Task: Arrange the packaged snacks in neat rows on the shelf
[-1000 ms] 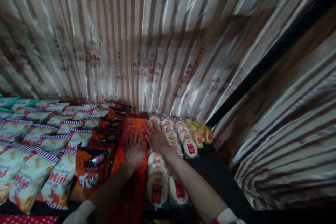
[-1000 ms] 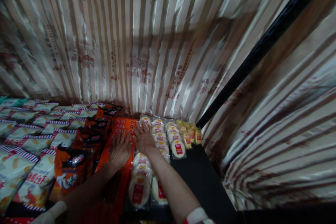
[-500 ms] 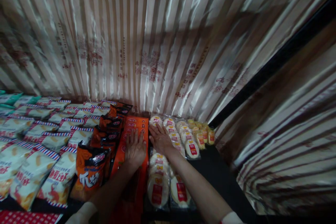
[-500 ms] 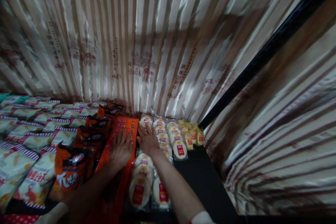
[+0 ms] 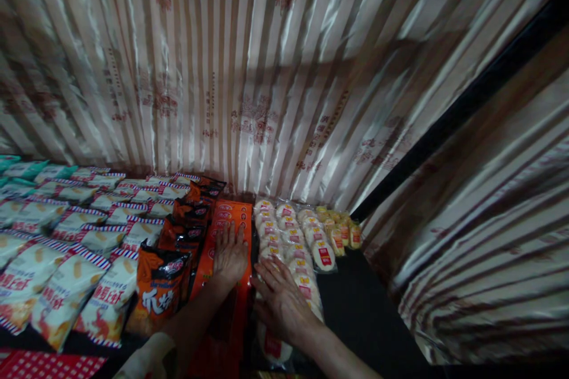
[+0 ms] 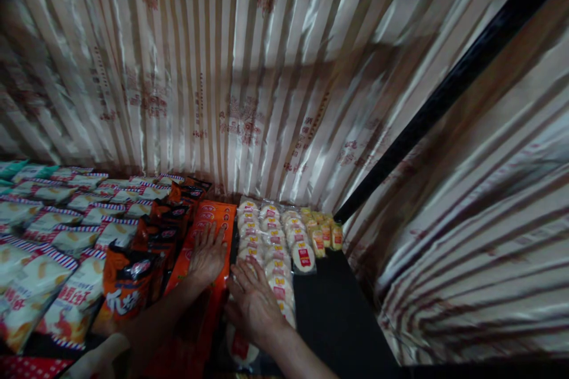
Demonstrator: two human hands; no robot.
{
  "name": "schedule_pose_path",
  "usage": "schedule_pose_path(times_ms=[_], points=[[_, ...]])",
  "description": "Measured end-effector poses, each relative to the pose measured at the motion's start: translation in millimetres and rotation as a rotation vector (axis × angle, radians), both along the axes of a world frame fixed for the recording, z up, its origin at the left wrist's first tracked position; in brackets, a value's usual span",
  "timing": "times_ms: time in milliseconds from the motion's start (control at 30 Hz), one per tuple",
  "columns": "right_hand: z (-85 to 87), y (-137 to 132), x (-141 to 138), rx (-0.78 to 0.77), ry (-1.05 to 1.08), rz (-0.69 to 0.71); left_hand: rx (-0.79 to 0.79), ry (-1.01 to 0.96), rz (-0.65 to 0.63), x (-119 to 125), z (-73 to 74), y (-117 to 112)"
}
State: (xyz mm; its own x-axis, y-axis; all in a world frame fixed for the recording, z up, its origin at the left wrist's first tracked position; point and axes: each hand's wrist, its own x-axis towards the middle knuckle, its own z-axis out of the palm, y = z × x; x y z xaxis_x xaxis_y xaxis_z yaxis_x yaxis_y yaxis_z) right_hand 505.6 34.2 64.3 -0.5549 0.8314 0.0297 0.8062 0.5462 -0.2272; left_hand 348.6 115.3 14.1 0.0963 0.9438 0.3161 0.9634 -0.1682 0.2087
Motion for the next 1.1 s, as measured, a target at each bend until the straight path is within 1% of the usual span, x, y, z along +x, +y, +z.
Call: schedule_pose_path(times_ms=[167, 233, 300, 400, 533, 600, 700, 800, 867, 933, 1000, 1100], points=[[-2.2, 3, 0, -0.036, 0.020, -0.019, 0.009, 0.003, -0.006, -1, 4.1, -2], [1.4, 8, -3, -0.054, 0.052, -0.020, -0.005, -0.005, -0.009, -1, 5.3, -2], [6.8, 19, -6, -0.038, 0.090, -0.033, -0.025, -0.014, -0.010, -2, 6.4, -2], [13.5, 46, -9, 0.037, 0.125, -0.065, -0.062, -0.028, -0.016, -2, 8.4, 0], [15.7, 94, -12, 0.126, 0.143, -0.037, -0.137, -0.042, 0.004, 0, 15.6, 3], [16.2, 117, -16, 0.152, 0.144, -0.011, -0.178, -0.024, 0.016, 2, 23.8, 7], [18.0, 148, -23, 0.167, 0.119, 0.005, -0.226, 0.022, 0.020, 2, 42.1, 17], [19.0, 177, -29, 0.157, 0.058, 0.011, -0.241, 0.057, 0.032, -3, 59.8, 34], [17.4, 194, -32, 0.130, -0.014, -0.019, -0.246, 0.068, 0.041, -7, 66.1, 50], [13.9, 209, -33, 0.101, -0.070, -0.040, -0.265, 0.078, 0.051, -10, 66.7, 64], [8.9, 220, -34, 0.084, -0.096, -0.056, -0.276, 0.086, 0.075, -10, 63.2, 74], [0.9, 233, -35, 0.059, -0.116, -0.095, -0.280, 0.094, 0.098, -4, 55.0, 78]])
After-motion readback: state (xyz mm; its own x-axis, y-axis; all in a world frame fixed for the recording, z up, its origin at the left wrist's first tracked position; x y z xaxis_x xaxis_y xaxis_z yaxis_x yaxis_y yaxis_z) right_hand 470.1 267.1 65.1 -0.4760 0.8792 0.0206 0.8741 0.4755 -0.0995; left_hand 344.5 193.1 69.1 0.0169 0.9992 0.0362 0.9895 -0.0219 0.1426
